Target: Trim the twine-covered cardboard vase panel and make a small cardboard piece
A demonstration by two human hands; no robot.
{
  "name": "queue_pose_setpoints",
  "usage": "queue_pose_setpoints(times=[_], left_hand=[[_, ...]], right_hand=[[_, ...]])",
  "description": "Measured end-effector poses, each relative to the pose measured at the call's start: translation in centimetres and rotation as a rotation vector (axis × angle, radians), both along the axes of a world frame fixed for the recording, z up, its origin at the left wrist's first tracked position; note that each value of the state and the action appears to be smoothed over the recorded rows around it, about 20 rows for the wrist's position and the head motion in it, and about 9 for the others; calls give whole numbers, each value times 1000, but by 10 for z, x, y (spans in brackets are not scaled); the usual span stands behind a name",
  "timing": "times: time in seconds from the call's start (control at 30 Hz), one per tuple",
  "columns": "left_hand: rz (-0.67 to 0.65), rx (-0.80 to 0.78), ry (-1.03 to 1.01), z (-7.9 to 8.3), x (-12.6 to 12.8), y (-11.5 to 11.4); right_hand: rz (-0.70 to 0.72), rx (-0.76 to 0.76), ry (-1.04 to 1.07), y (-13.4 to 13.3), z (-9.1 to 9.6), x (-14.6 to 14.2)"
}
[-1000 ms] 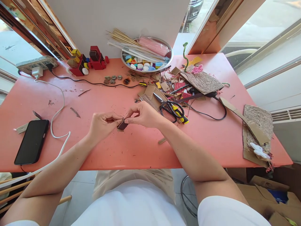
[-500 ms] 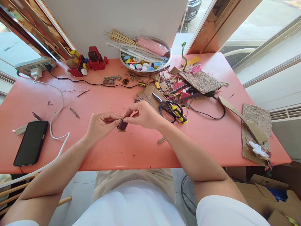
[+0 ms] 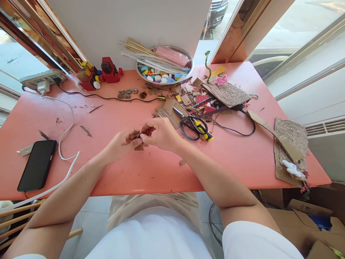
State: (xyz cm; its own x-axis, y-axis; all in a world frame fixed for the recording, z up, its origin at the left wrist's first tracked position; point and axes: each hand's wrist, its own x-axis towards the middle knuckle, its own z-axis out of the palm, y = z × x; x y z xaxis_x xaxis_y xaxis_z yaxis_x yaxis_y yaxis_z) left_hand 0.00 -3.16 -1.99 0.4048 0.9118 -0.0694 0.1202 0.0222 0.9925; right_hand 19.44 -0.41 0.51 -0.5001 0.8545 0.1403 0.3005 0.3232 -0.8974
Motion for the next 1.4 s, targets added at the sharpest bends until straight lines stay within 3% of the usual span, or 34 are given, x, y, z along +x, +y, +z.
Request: queue_pose_setpoints(times=[0.23,0.4,0.57,0.67,0.8,0.93,1.4], left_hand=[[-52,79,148,1,-3,-5],[-144,15,115,8,-6,-3],[-237,-77,59,10,-4,0],[-263,-67,64,12,-2,1],[-308,-46,60,17,0,-1],[-364,-48,89,19,-1,-2],[-268,-142,60,22,-9,5]], right_hand=[[171,161,-116,5,0,7],[351,350,-206,7,-5,9],[342,468,-157,3,-15,2],[322,433,-120,2,-17,-1],[358,276,-83,-1,-16,-3],[290,186,-70,-9,-20,-8],[174,299,-33,-7,-26,-9]])
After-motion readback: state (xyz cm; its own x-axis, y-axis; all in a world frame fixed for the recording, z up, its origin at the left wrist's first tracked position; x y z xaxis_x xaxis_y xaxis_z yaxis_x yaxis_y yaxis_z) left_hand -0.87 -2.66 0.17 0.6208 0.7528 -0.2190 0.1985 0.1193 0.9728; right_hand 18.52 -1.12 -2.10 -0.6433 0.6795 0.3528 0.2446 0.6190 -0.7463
